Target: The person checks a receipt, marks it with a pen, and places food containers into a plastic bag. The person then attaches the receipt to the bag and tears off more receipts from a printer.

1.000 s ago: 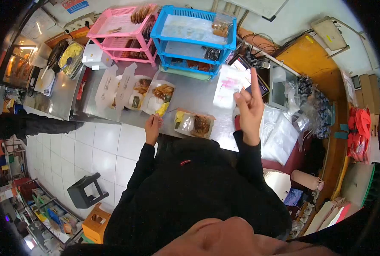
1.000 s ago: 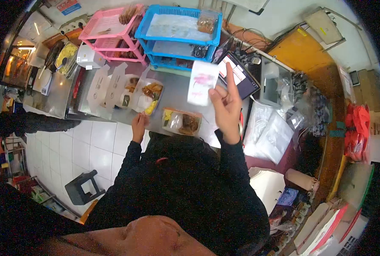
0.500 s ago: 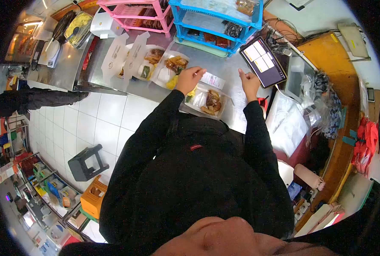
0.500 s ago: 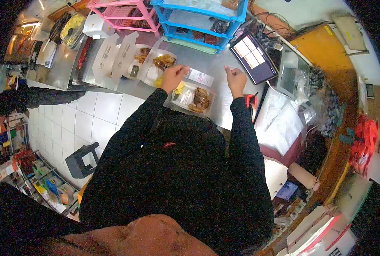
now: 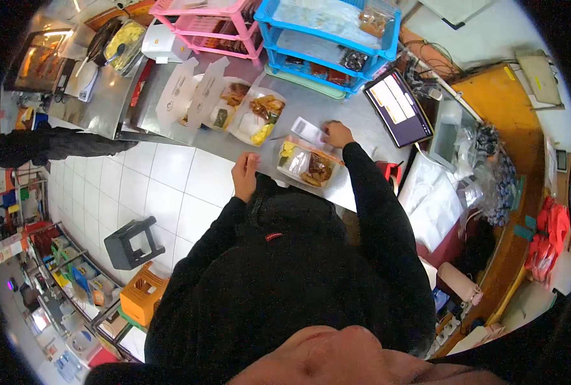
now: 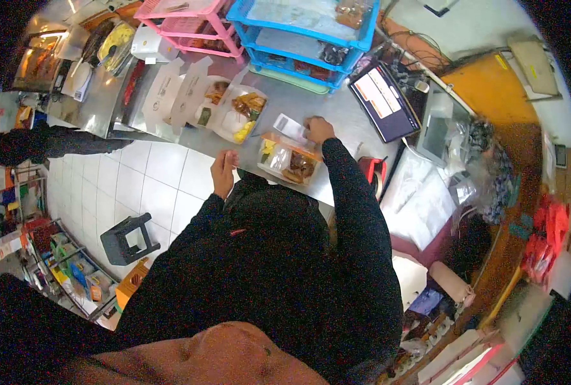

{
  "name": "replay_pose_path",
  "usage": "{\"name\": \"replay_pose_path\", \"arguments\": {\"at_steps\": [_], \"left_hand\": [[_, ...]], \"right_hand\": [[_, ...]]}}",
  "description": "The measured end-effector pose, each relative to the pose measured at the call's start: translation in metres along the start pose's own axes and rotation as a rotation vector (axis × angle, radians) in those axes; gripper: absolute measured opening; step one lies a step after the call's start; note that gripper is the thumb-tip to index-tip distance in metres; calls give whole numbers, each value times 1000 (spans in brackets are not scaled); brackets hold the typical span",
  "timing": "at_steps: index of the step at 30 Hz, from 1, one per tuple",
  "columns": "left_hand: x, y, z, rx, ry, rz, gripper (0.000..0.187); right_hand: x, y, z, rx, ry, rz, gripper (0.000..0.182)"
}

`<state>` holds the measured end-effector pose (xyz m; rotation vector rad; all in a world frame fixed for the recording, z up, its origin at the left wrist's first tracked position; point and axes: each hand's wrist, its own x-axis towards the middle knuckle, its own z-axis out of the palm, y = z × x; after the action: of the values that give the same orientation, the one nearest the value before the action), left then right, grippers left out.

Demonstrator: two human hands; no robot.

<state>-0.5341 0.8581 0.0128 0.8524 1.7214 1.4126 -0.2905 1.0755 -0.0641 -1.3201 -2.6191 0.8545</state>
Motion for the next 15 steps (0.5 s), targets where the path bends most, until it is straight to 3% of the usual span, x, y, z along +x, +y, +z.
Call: {"name": "replay_pose_path", "arguments": {"at_steps": [4,6,9,15], "left_hand": [[-12,7,-14,6,79,-36,29],[-13,17,-16,-98,132,-36,27],[-4,57,-4,-141,74,30,23],[14,169,44,-303,-310,301,27]], "right_hand": [[3,1,-2,237,-114,83,30],[-11,-37,-39,850,64,198,24],[-42,-109,-108,1075,140,106,34],[-104,-188,-177,1024,303,-114,54]]}}
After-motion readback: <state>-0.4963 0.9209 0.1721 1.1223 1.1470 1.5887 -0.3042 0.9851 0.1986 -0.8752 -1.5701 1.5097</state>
